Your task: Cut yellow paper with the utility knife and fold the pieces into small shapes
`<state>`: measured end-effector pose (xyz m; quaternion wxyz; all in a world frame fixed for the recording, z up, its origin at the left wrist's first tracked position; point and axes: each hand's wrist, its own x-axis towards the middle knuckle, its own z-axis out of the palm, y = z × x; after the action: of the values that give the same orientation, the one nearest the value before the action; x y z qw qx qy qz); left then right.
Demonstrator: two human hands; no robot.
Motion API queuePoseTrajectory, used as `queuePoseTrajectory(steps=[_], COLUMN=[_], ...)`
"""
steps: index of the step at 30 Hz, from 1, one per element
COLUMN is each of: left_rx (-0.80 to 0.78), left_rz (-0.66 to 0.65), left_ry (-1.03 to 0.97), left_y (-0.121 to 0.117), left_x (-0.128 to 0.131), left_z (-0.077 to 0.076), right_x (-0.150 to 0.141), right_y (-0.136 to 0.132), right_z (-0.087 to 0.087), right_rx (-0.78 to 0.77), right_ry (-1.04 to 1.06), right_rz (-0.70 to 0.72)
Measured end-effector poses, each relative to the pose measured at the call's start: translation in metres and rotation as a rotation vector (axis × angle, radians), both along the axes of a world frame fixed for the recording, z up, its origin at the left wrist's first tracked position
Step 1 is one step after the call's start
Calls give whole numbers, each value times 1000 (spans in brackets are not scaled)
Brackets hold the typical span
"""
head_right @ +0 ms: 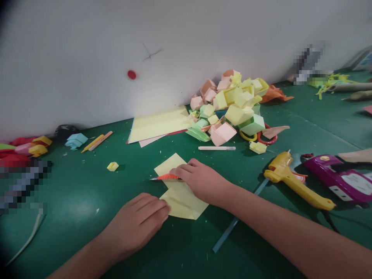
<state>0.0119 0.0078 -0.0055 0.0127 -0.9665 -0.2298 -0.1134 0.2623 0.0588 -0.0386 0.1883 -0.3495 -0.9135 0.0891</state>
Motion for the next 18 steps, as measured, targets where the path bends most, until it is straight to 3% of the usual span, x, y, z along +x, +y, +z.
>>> queuePoseTrajectory(steps=[9,18], left_rx=[9,10], left_rz=[58,125], left_ry=[-149,-154], left_y=[-1,-1], left_x=[0,5], left_z=[-7,-6], right_x=[0,0], right_y=[2,0], right_z=[-2,-2], right_rx=[32,32], right_ry=[-6,-1], right_rz=[28,12])
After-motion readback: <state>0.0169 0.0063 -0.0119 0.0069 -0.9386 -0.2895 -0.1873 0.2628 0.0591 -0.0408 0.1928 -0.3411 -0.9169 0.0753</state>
